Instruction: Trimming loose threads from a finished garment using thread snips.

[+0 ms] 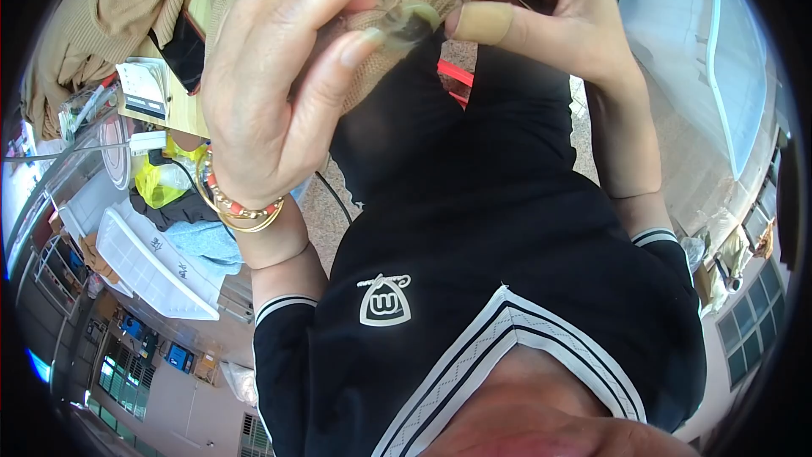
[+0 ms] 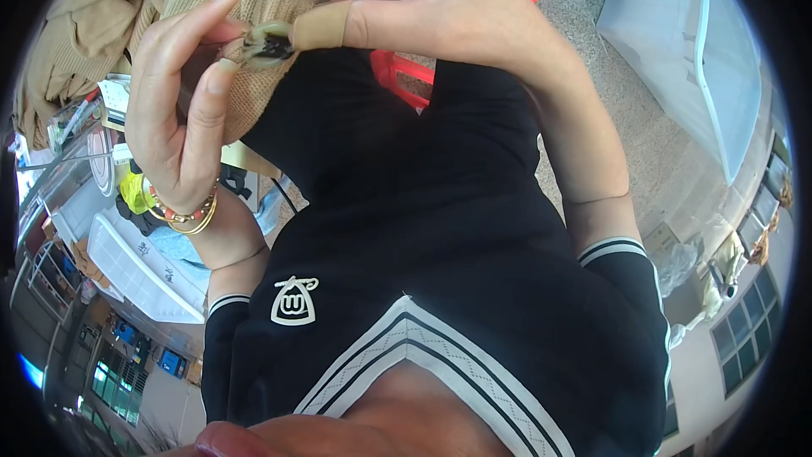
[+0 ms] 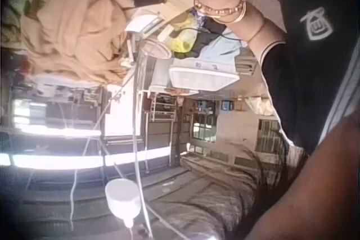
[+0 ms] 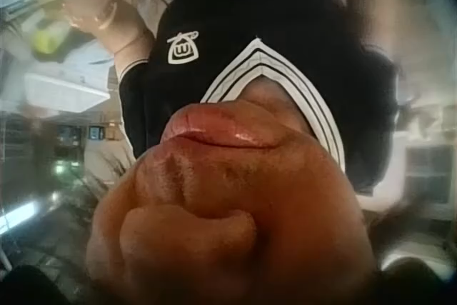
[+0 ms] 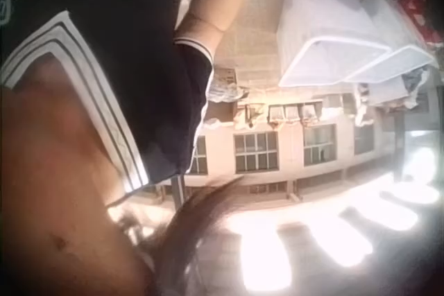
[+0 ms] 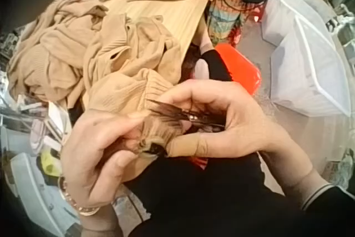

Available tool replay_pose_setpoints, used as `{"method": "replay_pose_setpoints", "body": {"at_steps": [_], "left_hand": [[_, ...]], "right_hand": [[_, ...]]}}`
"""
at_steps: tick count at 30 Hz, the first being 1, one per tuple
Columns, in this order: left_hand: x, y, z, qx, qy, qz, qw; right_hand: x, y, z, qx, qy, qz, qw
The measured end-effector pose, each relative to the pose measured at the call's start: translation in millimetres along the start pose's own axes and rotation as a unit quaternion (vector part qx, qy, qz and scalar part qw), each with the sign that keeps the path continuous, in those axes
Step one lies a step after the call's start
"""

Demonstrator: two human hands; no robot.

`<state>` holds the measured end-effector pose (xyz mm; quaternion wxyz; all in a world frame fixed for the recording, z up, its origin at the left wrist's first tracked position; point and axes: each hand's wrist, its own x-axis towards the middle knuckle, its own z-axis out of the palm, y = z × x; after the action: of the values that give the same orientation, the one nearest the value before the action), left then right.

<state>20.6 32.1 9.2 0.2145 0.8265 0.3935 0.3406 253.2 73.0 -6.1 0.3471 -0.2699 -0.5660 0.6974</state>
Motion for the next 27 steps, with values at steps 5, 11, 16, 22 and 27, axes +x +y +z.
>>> {"method": "replay_pose_setpoints", "body": {"at_steps": [5, 11, 16, 22, 27], "left_hand": [[17, 1, -21, 0.011, -0.154, -0.009, 0.988], [28, -4, -25, -0.043, -0.201, 0.009, 0.979], [29, -1, -24, -0.075, -0.198, -0.016, 0.977], [22, -1, -22, -0.084, -0.149, -0.051, 0.984], [14, 0, -12, -0.039, -0.059, -0.002, 0.998]], "right_hand": [[3, 9, -2, 0.037, -0.022, 0.059, 0.997], [6, 20, 2, 0.122, -0.047, 0.098, 0.986], [15, 32, -5, -0.111, -0.143, -0.184, 0.966], [10, 22, 4, 0.125, -0.066, 0.079, 0.987], [9, 31, -1, 0.083, -0.068, 0.059, 0.992]]}}
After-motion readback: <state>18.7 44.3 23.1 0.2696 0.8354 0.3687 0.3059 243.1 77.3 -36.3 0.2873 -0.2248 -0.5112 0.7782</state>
